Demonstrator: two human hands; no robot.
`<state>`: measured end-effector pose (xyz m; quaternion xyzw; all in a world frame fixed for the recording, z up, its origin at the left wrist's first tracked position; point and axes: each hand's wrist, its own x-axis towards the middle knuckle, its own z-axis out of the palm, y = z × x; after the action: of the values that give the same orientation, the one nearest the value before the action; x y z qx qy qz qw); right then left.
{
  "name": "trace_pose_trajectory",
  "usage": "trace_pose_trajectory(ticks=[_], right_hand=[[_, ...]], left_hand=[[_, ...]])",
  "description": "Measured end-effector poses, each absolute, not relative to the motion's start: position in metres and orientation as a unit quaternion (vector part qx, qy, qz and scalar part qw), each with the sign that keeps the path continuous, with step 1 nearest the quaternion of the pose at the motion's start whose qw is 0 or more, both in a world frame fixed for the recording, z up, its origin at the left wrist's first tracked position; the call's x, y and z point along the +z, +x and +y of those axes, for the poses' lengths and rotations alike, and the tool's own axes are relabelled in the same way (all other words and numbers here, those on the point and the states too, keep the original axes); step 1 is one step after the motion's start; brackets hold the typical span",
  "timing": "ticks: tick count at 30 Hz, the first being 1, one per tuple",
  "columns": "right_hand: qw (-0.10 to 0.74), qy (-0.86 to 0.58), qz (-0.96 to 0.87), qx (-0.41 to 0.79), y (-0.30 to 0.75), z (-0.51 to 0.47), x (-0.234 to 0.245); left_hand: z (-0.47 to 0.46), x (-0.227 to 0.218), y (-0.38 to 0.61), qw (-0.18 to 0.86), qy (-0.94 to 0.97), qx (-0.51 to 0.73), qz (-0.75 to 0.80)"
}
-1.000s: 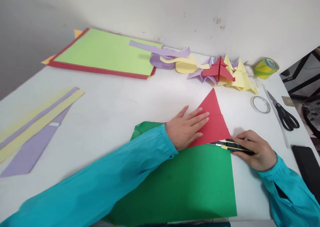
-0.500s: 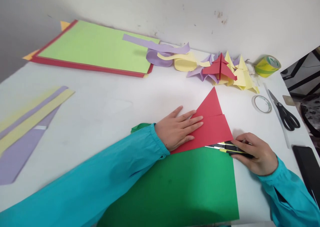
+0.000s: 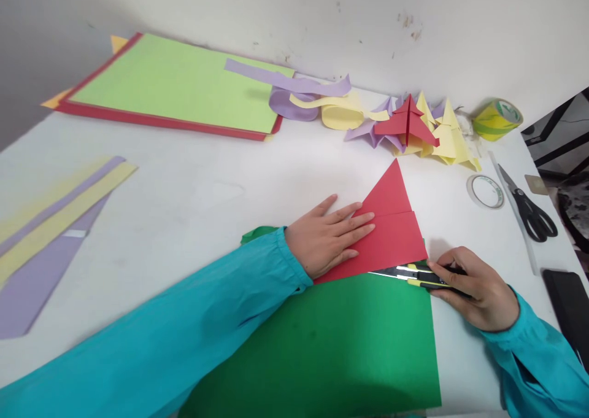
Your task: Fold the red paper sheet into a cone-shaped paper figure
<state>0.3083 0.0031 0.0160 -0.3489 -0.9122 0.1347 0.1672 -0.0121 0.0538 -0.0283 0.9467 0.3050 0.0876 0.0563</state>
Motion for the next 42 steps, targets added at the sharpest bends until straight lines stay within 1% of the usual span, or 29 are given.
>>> trace_pose_trajectory(ticks=[11,18,26,35,42], right_hand=[[0.178,-0.350,-0.912,0.121,0.293,-0.002,0.010],[0.173,-0.337,-0.914,0.144,0.296,0.000,0.013],[0.190,-0.339,-0.913,0.119,0.282,-0.004,0.009],[0.170,-0.334,-0.915,0.148,0.289,-0.005,0.010],[0.177,-0.337,-0.916,0.125,0.276,-0.009,0.008]], left_hand=[[0.052,-0.027,-0.010,0.056,0.942,0.093,0.317],[0.051,-0.026,-0.009,0.062,0.941,0.091,0.319],[0.051,-0.027,-0.010,0.060,0.942,0.097,0.317],[0.051,-0.027,-0.009,0.056,0.941,0.096,0.320],[0.051,-0.027,-0.010,0.046,0.942,0.098,0.317]])
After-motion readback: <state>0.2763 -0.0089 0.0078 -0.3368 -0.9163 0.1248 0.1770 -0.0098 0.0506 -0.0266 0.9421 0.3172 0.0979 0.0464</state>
